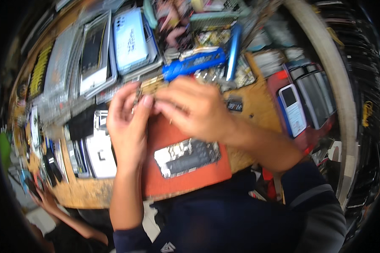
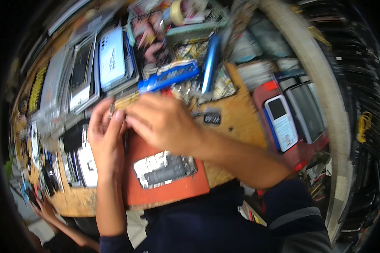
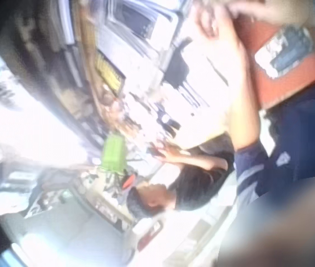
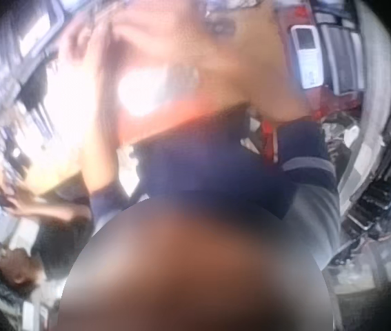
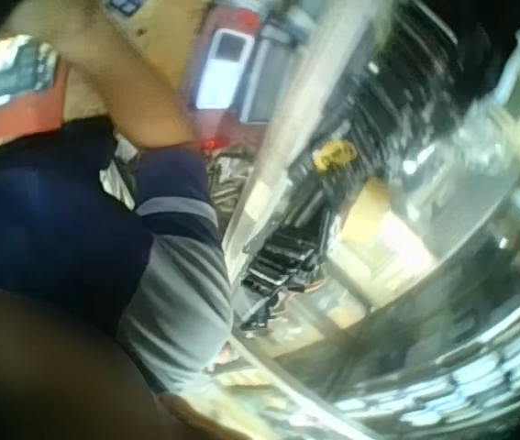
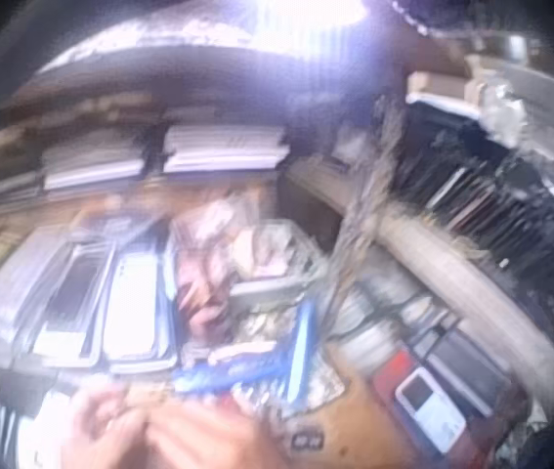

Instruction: The person disassembles a smartphone on a cluttered workbench, removes the back cover and internal components, and handles small parts and tools. The person then reassembles the phone and places it on the table.

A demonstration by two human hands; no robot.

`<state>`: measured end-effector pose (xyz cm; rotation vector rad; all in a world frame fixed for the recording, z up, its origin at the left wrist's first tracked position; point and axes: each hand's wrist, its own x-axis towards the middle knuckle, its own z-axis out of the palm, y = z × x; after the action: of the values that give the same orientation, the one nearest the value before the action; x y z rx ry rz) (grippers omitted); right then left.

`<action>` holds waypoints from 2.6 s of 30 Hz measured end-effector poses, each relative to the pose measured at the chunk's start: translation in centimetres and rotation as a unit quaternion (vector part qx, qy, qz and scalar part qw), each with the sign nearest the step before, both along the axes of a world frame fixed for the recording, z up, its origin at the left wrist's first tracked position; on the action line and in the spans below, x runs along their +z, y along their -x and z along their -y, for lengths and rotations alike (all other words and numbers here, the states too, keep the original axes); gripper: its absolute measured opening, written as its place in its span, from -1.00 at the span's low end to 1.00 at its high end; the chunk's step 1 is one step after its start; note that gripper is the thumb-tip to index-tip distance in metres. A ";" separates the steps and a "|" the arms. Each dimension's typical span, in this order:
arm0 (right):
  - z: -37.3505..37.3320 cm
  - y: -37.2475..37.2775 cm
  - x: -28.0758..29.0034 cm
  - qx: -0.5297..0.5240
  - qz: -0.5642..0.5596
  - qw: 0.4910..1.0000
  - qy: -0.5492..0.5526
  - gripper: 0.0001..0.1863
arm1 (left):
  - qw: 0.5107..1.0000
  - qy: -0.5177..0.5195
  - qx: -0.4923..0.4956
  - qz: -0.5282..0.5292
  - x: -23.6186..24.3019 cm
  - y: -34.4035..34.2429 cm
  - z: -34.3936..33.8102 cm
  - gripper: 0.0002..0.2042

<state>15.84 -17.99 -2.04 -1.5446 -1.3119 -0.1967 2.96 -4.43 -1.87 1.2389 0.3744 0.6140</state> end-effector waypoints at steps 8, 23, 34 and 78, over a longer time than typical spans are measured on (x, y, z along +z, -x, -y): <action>-0.2 0.2 0.1 -0.006 -0.055 0.998 0.022 -0.93 | 1.000 -0.008 0.006 0.022 1.0 -0.1 0.1 -0.57; 0.4 0.4 1.1 0.084 -0.318 0.933 0.145 -0.92 | 0.979 -0.030 0.193 0.061 1.9 -0.1 -2.2 -0.58; 0.6 0.7 1.6 0.078 -0.147 0.979 0.114 -0.95 | 0.985 -0.006 0.153 0.082 1.2 0.6 -3.2 -0.62; 0.8 -0.5 1.7 0.152 -0.347 0.918 0.115 -0.94 | 0.992 0.024 0.114 0.050 0.5 0.6 -3.2 -0.68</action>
<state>16.34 -18.82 -0.39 -1.3807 -0.9912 0.6718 2.39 -1.24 -1.35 1.1231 0.4468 0.8553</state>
